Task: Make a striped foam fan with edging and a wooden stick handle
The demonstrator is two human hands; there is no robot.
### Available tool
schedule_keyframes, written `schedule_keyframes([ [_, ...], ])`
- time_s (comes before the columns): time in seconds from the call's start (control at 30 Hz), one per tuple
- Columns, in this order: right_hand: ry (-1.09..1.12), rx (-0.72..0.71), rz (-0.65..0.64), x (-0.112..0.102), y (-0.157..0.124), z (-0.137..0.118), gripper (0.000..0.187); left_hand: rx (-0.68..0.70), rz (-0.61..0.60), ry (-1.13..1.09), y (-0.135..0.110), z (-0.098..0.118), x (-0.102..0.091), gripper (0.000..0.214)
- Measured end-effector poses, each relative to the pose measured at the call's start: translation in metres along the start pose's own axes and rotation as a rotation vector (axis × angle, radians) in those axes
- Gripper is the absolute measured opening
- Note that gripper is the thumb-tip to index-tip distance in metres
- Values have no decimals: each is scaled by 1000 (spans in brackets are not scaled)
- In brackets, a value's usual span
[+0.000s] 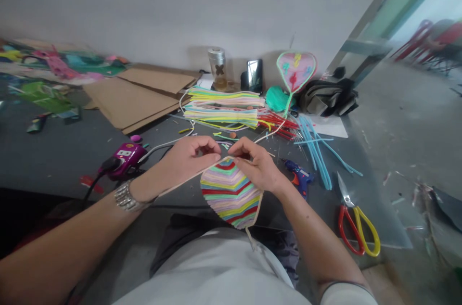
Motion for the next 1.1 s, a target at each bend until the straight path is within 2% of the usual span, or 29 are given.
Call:
schedule_keyframes([
  [0.23, -13, 20, -4, -1, -1, -2, 24, -45, -102, 19, 10, 2, 3, 18],
  [0.53, -52, -23, -24, 0, -1, -4, 21, -56, -124, 61, 16, -2, 6, 19],
  [0.8, -36, -9, -36, 1, 0, -5, 30, -204, -279, -244, 17, -7, 9, 19],
  [0.93, -32, -36, -43, 2, 1, -4, 30, -232, -300, -383, 19, -9, 13, 18],
  [1.1, -38, -31, -26, 0, 1, -4, 32, -266, -259, -513, 17, -5, 13, 24],
])
Point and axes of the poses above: each hand's wrist, its own y-axis towards the middle knuckle, its own x-axis out of the palm, z = x × y, the point moved 5 cm from there along y, towards the middle knuckle, and after that the axes turned 7 degrees about -z, right-handed, at the moved point
